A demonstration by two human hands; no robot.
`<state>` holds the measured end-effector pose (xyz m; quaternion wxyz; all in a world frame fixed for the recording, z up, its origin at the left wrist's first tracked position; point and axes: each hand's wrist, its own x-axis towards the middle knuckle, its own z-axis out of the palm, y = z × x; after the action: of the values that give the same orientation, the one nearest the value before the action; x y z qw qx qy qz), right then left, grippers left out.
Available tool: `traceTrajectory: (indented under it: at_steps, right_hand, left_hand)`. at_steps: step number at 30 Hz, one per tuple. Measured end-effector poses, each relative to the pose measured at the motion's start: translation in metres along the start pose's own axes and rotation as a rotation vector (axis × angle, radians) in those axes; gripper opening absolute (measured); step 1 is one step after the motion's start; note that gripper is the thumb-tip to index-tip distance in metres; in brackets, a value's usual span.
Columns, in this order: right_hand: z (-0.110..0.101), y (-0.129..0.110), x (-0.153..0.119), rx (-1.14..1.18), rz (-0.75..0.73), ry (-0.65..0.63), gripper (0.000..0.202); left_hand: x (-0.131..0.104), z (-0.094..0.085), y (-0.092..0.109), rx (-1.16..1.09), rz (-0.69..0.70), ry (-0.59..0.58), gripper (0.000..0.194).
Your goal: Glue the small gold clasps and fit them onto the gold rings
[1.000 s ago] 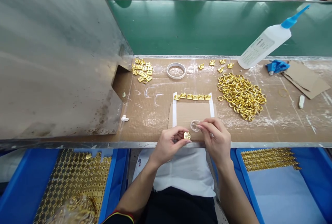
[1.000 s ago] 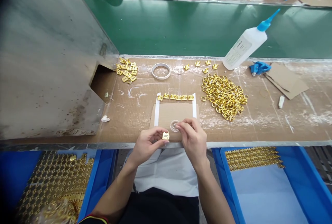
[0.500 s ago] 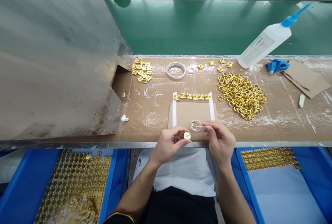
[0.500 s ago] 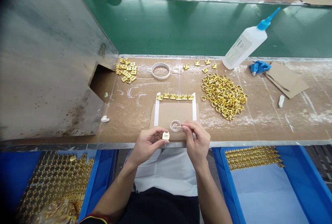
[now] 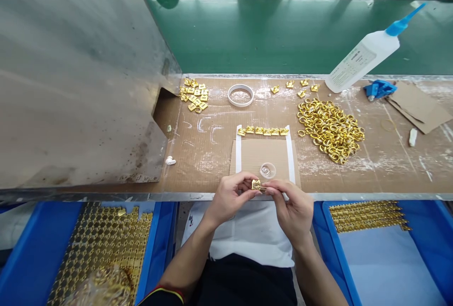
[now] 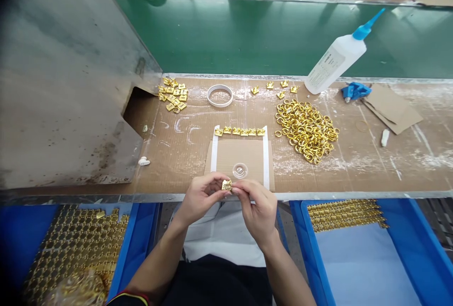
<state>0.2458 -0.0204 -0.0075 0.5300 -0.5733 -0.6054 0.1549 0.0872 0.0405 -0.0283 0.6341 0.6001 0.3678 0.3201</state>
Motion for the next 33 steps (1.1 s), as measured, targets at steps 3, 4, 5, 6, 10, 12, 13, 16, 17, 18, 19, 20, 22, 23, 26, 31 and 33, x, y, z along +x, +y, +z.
traceTrajectory:
  at_steps: [3, 4, 5, 6, 10, 12, 13, 16, 17, 18, 19, 20, 22, 23, 26, 31, 33]
  right_hand:
    - [0.001, 0.001, -0.001, -0.019, -0.012, 0.007, 0.014]
    - [0.001, 0.001, -0.002, -0.025, -0.013, 0.01, 0.014]
    - [0.0, 0.002, -0.002, -0.031, -0.012, 0.008, 0.014]
    - [0.0, 0.002, -0.003, -0.039, -0.009, 0.003, 0.014]
    - [-0.002, 0.002, -0.004, -0.051, 0.004, -0.007, 0.014]
    - [-0.001, 0.002, -0.003, -0.043, 0.0, -0.01, 0.014]
    - [0.0, 0.002, -0.003, -0.039, -0.004, -0.013, 0.015]
    - [0.0, 0.002, -0.002, -0.034, 0.003, -0.018, 0.016]
    - [0.0, 0.002, -0.002, -0.03, 0.014, -0.016, 0.016]
    - [-0.001, 0.003, -0.002, -0.022, 0.025, -0.012, 0.015]
    - [-0.002, 0.004, -0.003, -0.011, 0.038, -0.003, 0.015]
    - [-0.003, 0.005, -0.003, 0.001, 0.049, 0.015, 0.014]
    - [-0.006, 0.009, -0.003, 0.014, 0.065, 0.089, 0.014]
    - [-0.007, 0.012, -0.002, 0.01, 0.071, 0.136, 0.014]
    - [-0.007, 0.02, 0.004, -0.03, 0.063, 0.204, 0.013]
    - [-0.001, 0.033, 0.011, -0.112, 0.066, 0.106, 0.012]
    - [-0.001, 0.033, 0.009, -0.134, 0.084, 0.11, 0.018]
  left_hand:
    - [0.0, 0.0, 0.0, 0.006, 0.01, 0.0, 0.019]
    - [0.0, 0.0, -0.001, 0.008, 0.008, 0.001, 0.019]
    - [0.0, 0.0, -0.001, 0.01, 0.006, 0.002, 0.019]
    - [0.0, -0.001, -0.001, 0.012, 0.003, 0.004, 0.019]
    - [0.001, -0.001, -0.001, 0.021, -0.002, 0.006, 0.019]
    - [0.0, 0.0, -0.001, 0.02, -0.008, 0.002, 0.02]
    - [0.0, 0.0, -0.001, 0.015, -0.011, 0.0, 0.02]
    - [0.0, 0.0, -0.001, 0.0, -0.015, 0.001, 0.02]
    - [0.0, 0.0, -0.001, -0.002, -0.015, 0.002, 0.02]
    - [0.0, 0.0, -0.001, -0.002, -0.015, 0.002, 0.02]
    - [0.0, 0.0, -0.001, -0.001, -0.015, 0.003, 0.02]
    - [0.0, 0.0, -0.002, 0.0, -0.016, 0.007, 0.02]
    - [0.0, 0.0, -0.002, 0.004, -0.021, 0.017, 0.021]
    - [-0.001, 0.0, -0.003, 0.007, -0.022, 0.025, 0.021]
    - [-0.001, -0.001, -0.005, 0.011, -0.006, 0.043, 0.024]
    - [-0.003, -0.002, -0.008, 0.033, 0.102, 0.056, 0.026]
    - [-0.003, -0.003, -0.008, 0.069, 0.167, 0.068, 0.027]
